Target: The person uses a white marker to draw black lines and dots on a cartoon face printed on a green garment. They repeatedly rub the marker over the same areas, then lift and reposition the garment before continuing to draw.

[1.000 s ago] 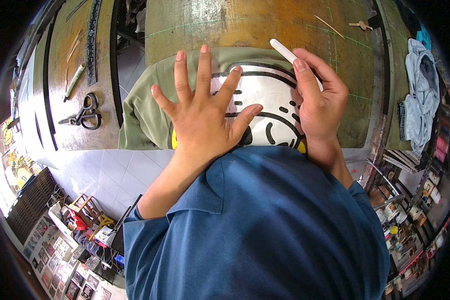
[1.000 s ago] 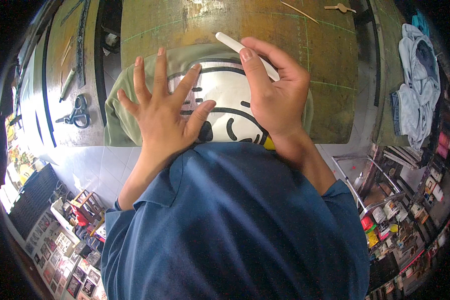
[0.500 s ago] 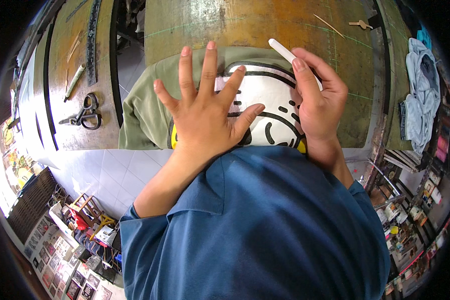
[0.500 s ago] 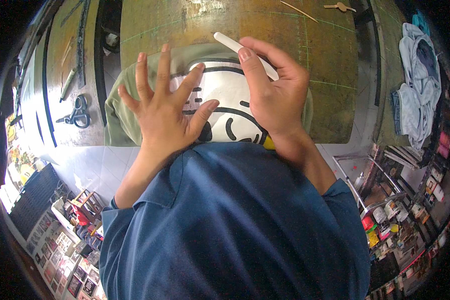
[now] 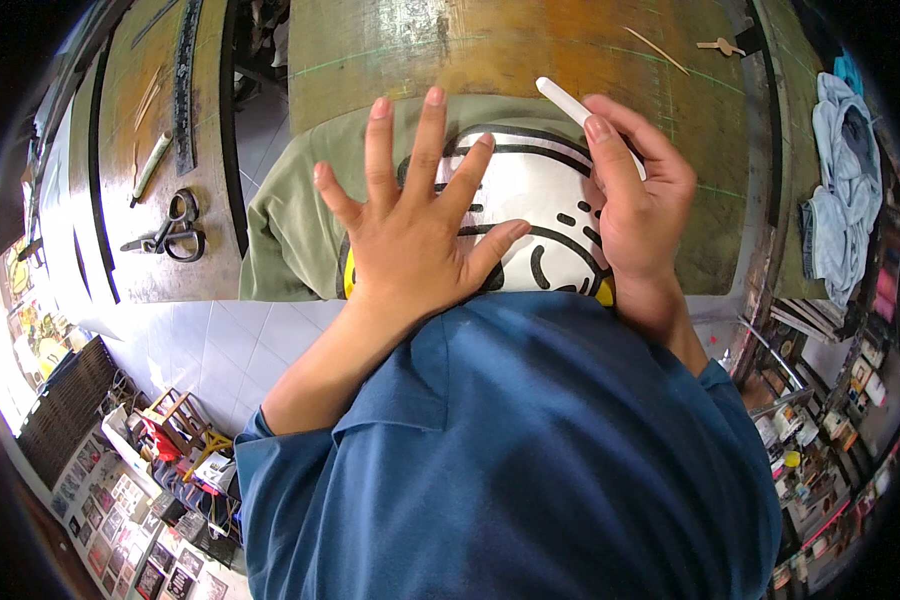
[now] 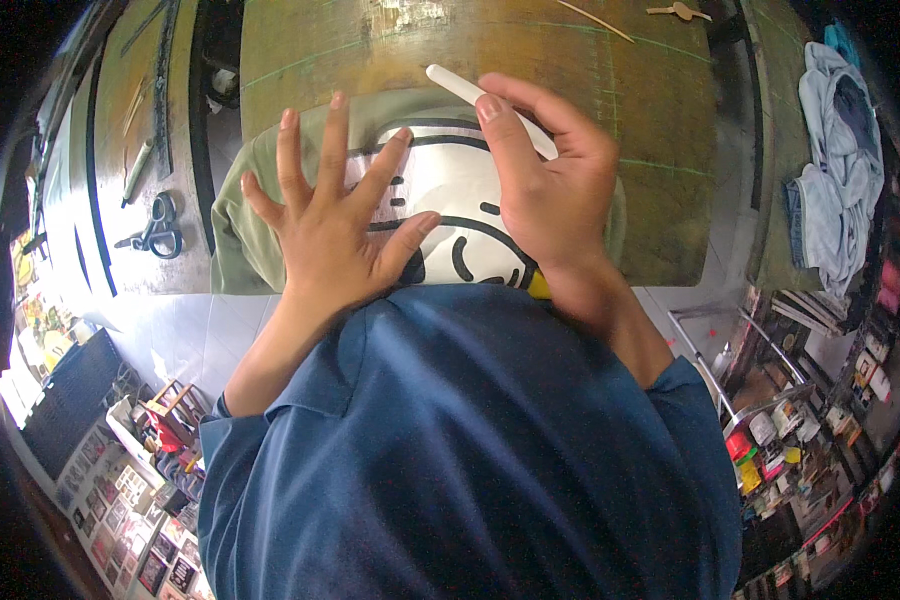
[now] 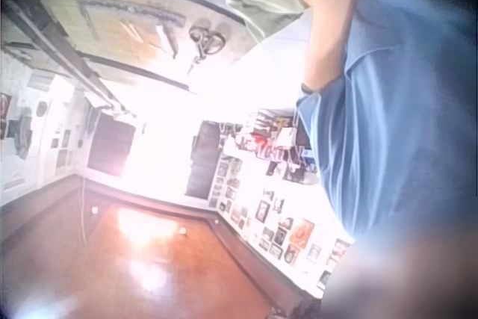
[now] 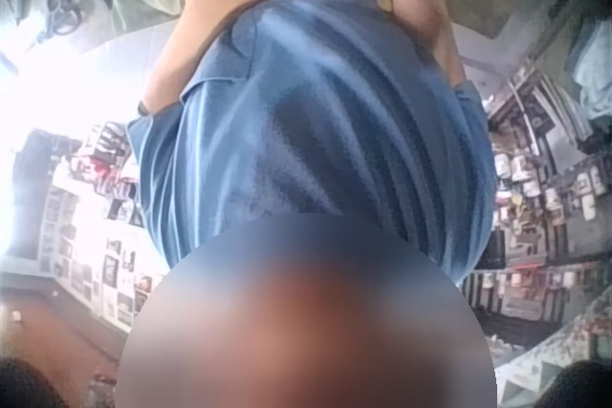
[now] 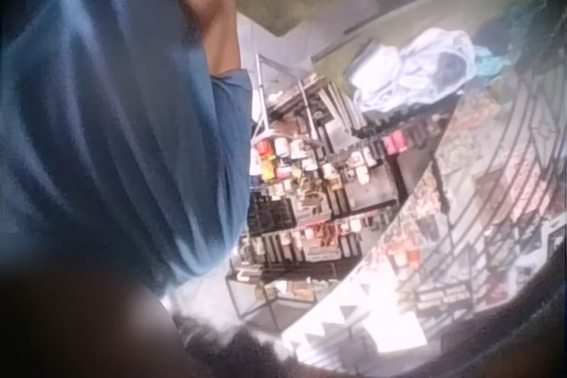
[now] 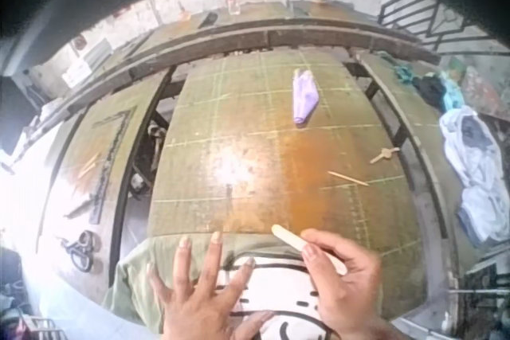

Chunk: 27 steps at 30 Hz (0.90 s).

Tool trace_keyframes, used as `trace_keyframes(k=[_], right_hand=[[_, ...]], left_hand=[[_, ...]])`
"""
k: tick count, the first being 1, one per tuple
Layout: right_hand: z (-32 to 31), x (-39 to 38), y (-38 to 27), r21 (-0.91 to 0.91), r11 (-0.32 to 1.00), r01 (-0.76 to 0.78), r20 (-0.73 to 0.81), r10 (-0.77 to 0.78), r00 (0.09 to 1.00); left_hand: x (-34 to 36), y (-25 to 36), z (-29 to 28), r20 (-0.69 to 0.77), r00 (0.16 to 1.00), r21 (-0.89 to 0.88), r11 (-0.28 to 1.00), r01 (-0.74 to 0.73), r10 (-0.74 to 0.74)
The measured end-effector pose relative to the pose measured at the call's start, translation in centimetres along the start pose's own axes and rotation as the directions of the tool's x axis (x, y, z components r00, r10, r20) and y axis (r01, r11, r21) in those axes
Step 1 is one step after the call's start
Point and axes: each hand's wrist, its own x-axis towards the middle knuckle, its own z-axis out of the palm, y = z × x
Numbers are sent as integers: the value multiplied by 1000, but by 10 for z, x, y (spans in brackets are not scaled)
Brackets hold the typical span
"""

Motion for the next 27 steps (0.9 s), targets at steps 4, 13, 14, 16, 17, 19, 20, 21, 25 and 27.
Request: trace_keyframes(k=[4,13,14,16,17,19,20,21,25,27], right_hand=[[-2,-1,1,5,1000,-6,13,6,1000],[-2,0,1,-13,1000,10,4,-10,1000],[-2,0,1,-6,1000,6,7,-6,1000],[-3,0,1,7,1000,-9,17,8,1000],[-3,0,0,8,1000,-12,16,12,1000],[-2,0,0,3,1000,-15,9,15,1000],[-2,0,0,-9,1000,-9,10,9,1000],[-1,-1,-1,-20,1000,-2,11,2,1000],[-1,-1,1,-46,999,9,24,-8,1000],[-1,-1,1,-46,999,-6,24,8,1000]], left_hand=[[0,-1,1,0,1000,25,1000,-1,1],[-2,-17,-16,98,995,115,993,-25,14],[-2,-17,-16,103,995,125,992,-28,16],[0,-16,-14,96,993,88,994,-70,62],[1,-15,-13,93,992,69,994,-89,83],[5,-12,-7,46,990,25,991,-134,133],[6,-12,-3,22,988,3,988,-155,155],[9,-13,-3,-3,990,4,990,-142,142],[7,-22,-5,-6,990,49,989,-140,141],[6,-26,-9,4,991,64,989,-136,136]])
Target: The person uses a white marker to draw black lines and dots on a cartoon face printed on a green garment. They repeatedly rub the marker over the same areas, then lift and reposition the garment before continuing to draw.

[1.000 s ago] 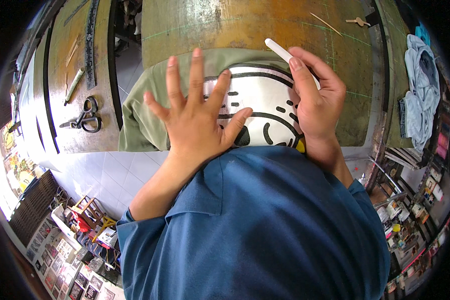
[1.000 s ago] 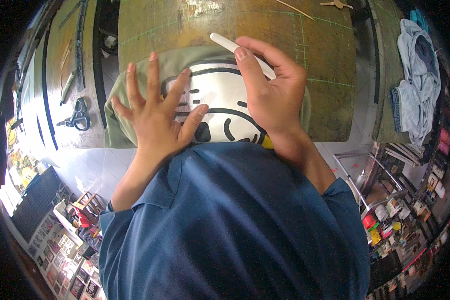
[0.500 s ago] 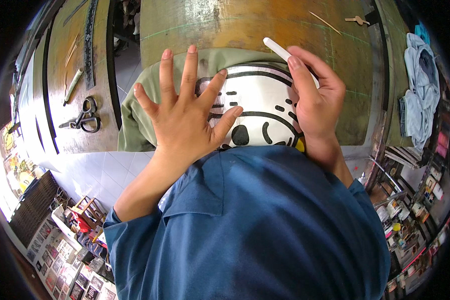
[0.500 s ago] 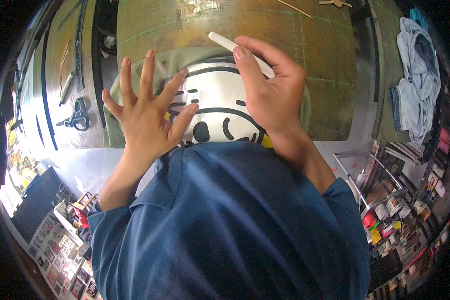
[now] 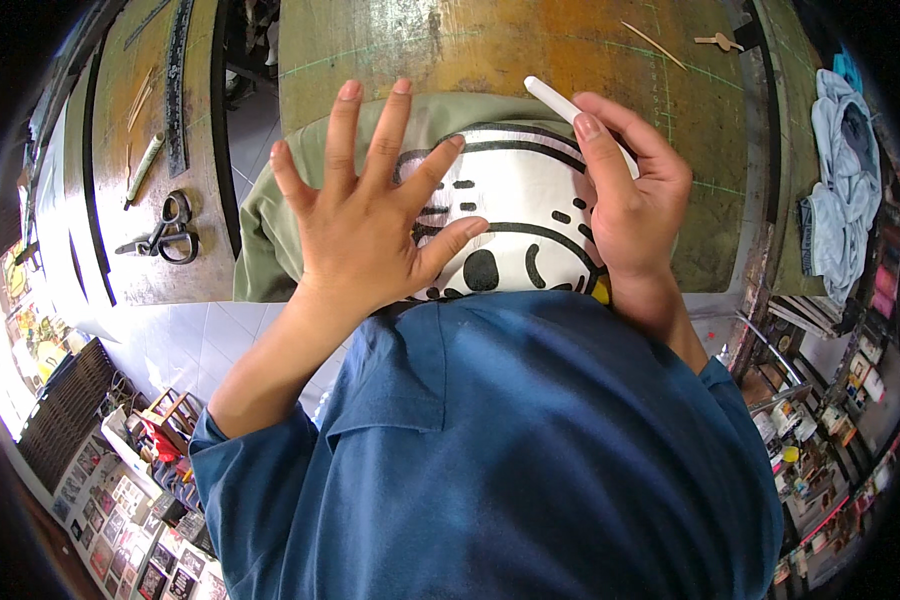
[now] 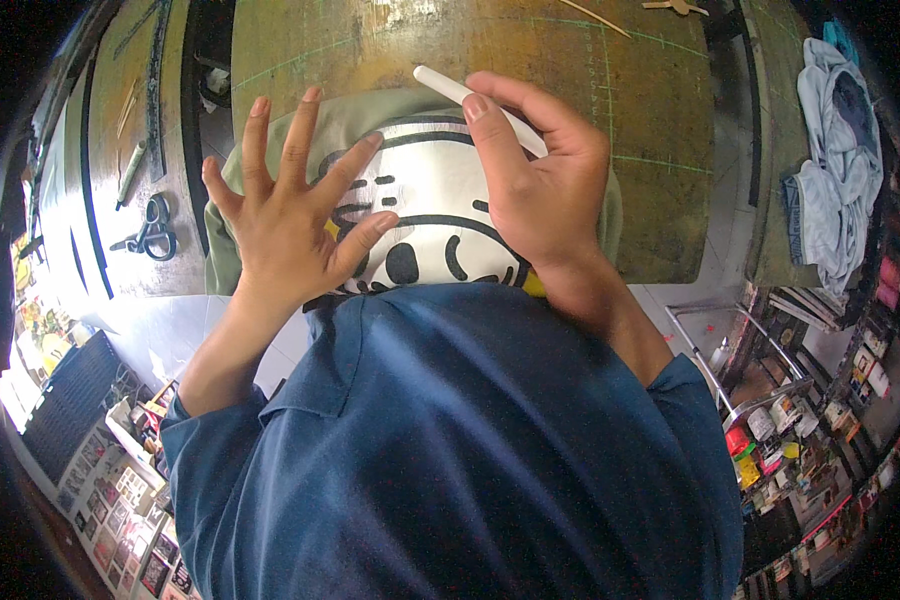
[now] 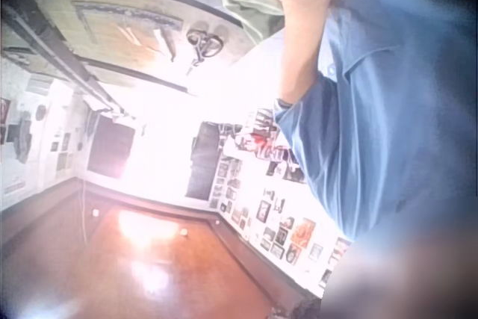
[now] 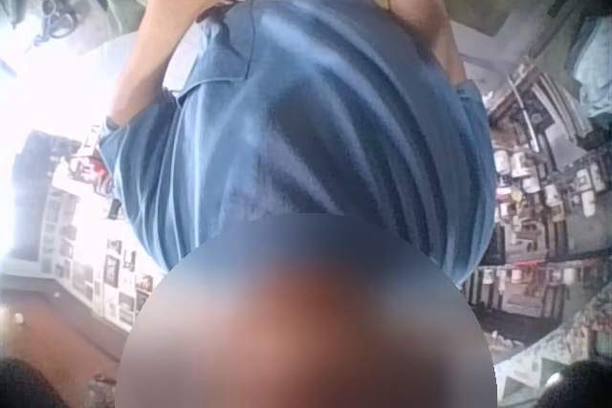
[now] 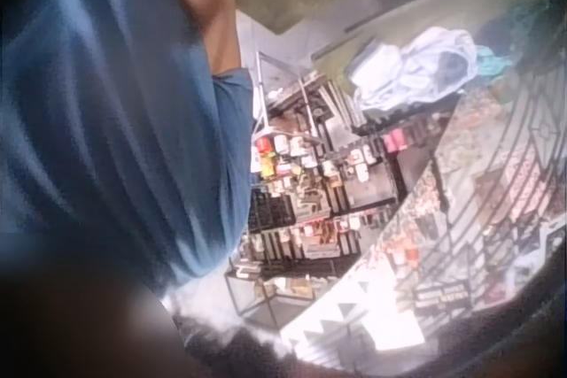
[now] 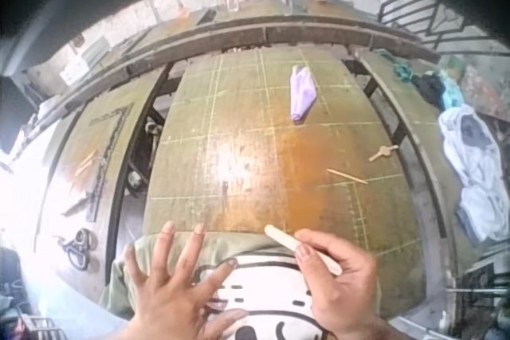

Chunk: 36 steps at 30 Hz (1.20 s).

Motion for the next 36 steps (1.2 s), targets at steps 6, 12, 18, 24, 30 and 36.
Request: trace_keyframes(k=[6,12,18,24,30,36], right_hand=[[0,0,-2,1,1000,1,-14,-1,1000],[-1,1,-1,4,1000,-3,-4,3,1000],[-1,2,2,-48,998,32,23,-31,999],[4,3,3,-83,989,124,48,-121,992],[7,5,9,-64,992,110,-8,-111,994],[-6,-4,-16,78,989,-124,-46,128,991]], left_hand=[[-5,-3,-6,106,993,45,997,55,-60],[8,-15,-2,-178,970,-550,834,39,-163],[7,-25,3,-104,880,-907,408,108,-464],[17,-23,13,-188,933,-844,536,6,-307],[56,-48,8,-168,944,-760,573,-307,284],[94,-66,11,-40,731,-600,568,-563,682]])
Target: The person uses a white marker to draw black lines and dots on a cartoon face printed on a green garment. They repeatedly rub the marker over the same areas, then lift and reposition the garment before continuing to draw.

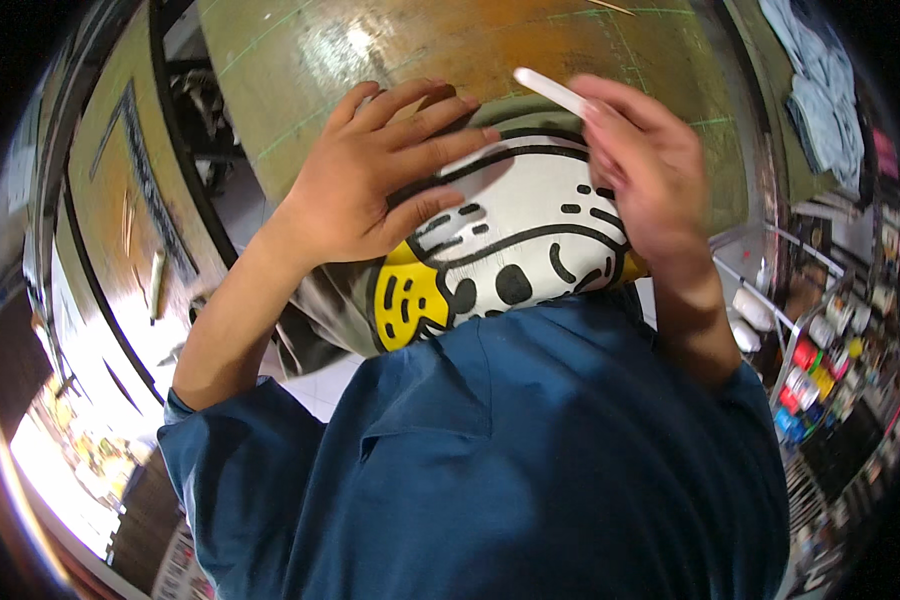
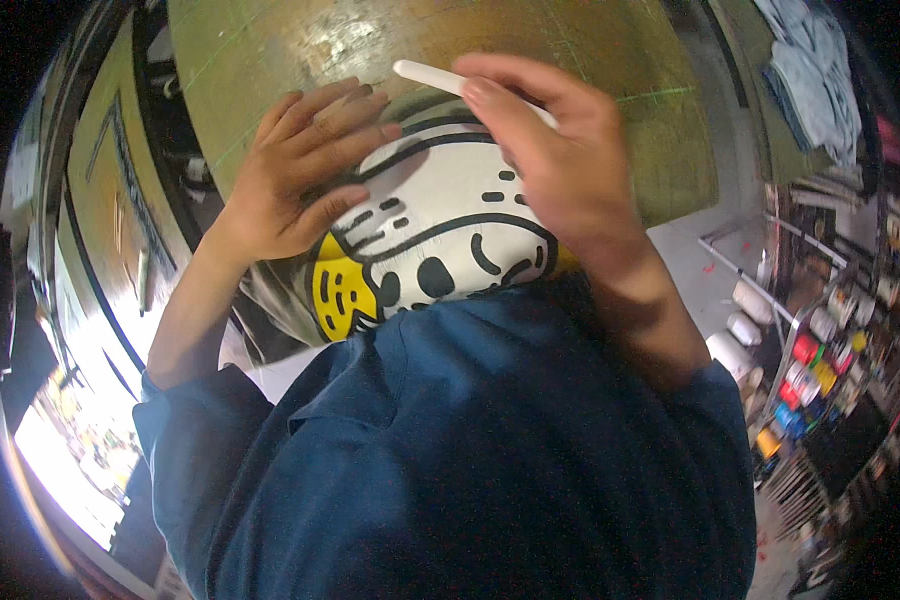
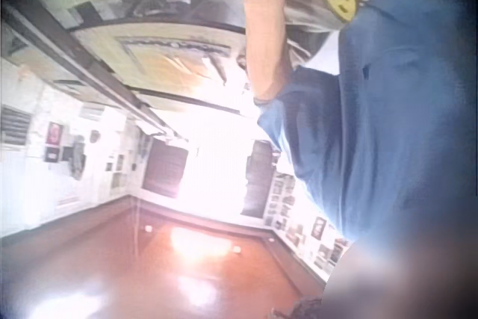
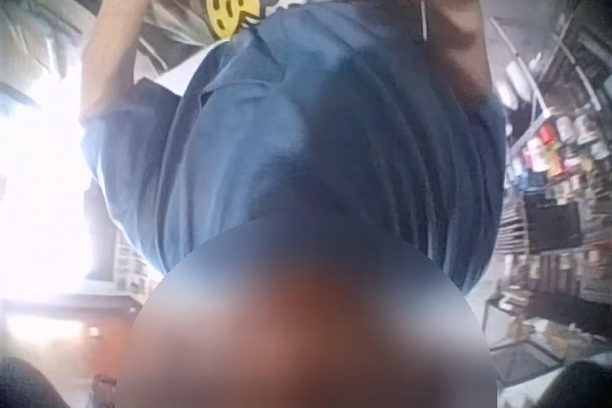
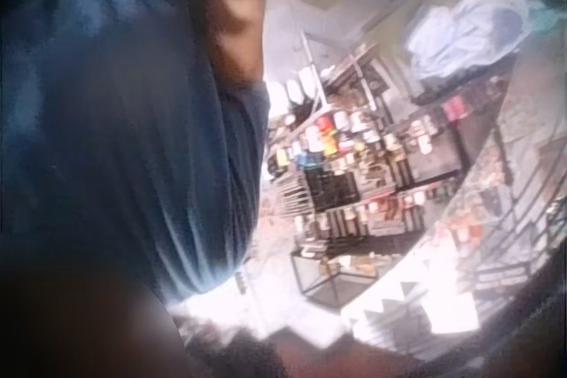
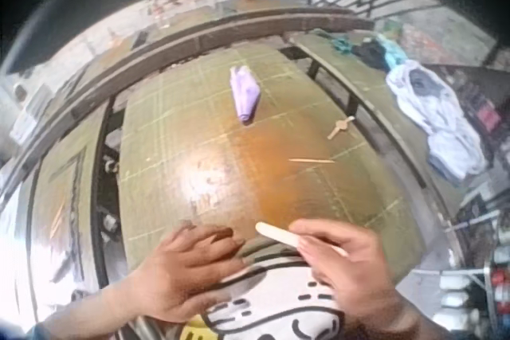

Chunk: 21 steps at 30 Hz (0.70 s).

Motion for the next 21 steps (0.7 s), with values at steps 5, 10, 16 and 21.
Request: trace_keyframes(k=[5,10,16,21], right_hand=[[8,-50,2,-157,987,16,-355,-71,932],[44,-74,23,-562,806,189,-284,-402,871],[70,-63,36,-828,542,145,-168,-486,858],[77,-55,62,-800,542,256,-206,-650,732]], left_hand=[[18,-27,2,88,980,64,981,-184,178],[42,-46,-6,386,898,122,953,-278,213],[47,-50,-9,437,876,197,929,-313,202],[45,-62,-5,355,876,91,920,-380,327]])
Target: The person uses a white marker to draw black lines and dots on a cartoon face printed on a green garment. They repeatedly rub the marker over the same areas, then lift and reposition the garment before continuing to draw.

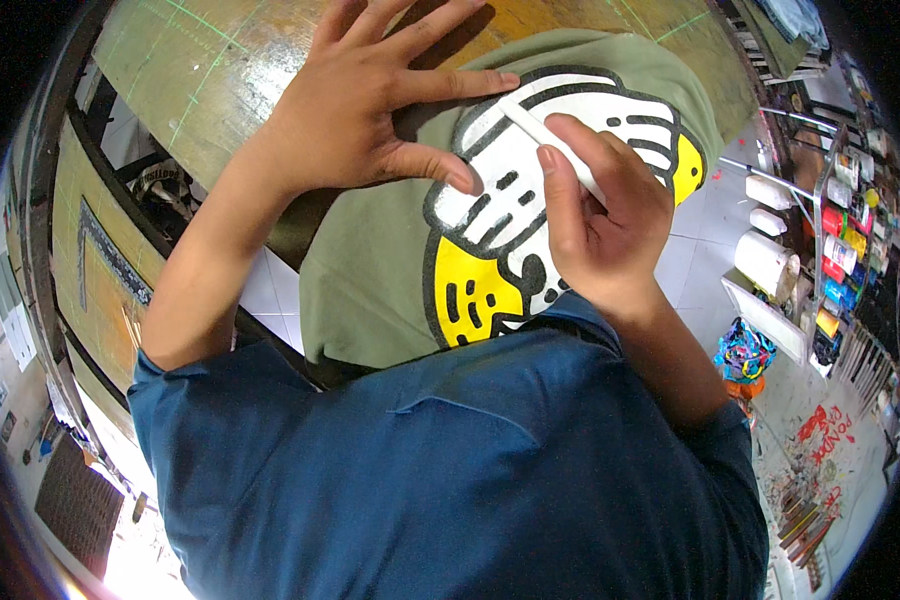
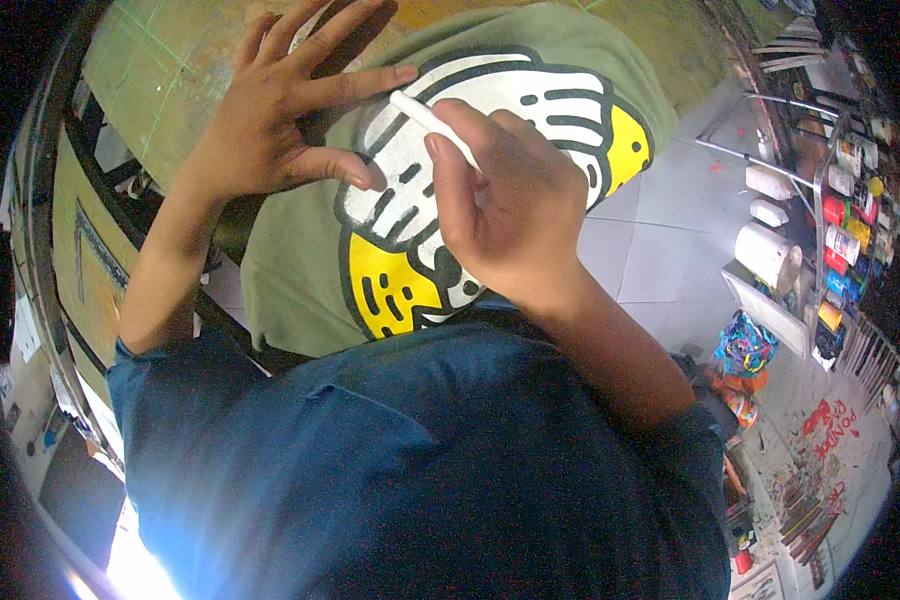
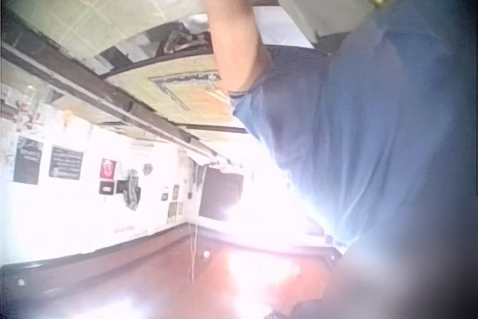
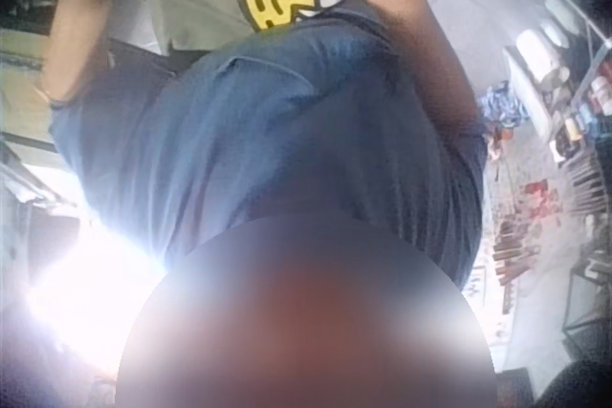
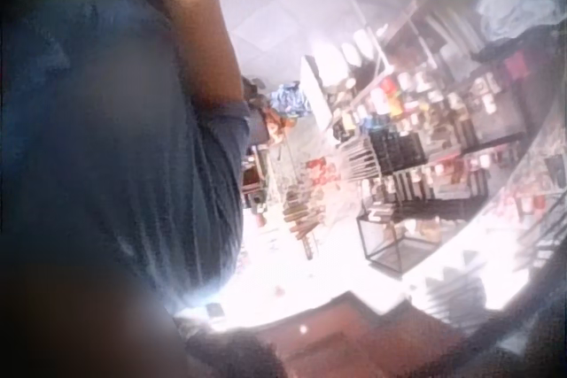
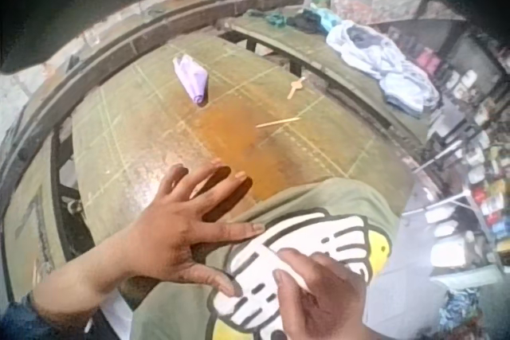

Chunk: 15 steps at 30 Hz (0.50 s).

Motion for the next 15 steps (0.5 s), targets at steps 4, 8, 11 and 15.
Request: trace_keyframes(k=[4,8,11,15], right_hand=[[1,-3,-4,-47,999,-23,-56,20,998],[3,-3,-5,3,1000,6,-146,-6,989],[0,-4,-4,-6,1000,12,-145,-12,989],[3,-4,-5,31,999,8,-123,-4,992]], left_hand=[[-4,-3,8,-148,987,-121,990,-78,60],[-6,-6,7,-159,983,-207,970,-124,92],[-4,-10,7,-180,974,-204,963,-174,138],[-7,-12,6,-193,970,-230,954,-191,148]])
